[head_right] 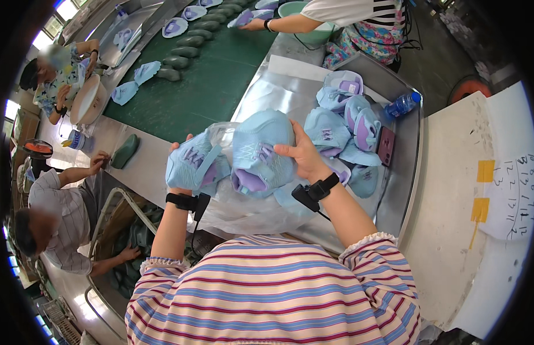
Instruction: The person removes light blue and purple slippers from a large sack and places them into a clear plastic bag on a table. They repeatedly reach into the sack, pull out slippers, and add them to the bag while other workers handle similar items nearby.
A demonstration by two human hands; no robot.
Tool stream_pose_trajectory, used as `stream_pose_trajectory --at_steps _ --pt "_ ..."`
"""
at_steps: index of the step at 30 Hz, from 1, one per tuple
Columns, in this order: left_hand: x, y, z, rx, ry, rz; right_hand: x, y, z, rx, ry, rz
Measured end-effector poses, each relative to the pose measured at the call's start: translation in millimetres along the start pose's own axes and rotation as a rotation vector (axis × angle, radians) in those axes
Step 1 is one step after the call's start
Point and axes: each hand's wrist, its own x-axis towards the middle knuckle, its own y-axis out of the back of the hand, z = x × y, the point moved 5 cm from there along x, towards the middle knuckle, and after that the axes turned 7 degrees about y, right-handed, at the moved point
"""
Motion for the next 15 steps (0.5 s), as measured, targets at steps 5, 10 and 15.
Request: stream_pose_trajectory --at_steps 5,10,15 --pt "8.1 1.0 -10.5 0.124 -0.072 0.043 -1.6 -7.7 -1.4 0.305 -0.174 -0.223" --pt "31.8 18.5 -41.0 1.036 0.044 0.184 10.8 -27.8 20.2 0.168 -0.254 -0.364" --pt "35.8 -15.1 -39.4 0.752 0.100 0.464 25.5 -34.7 21.7 0.026 -0.211 -0.116"
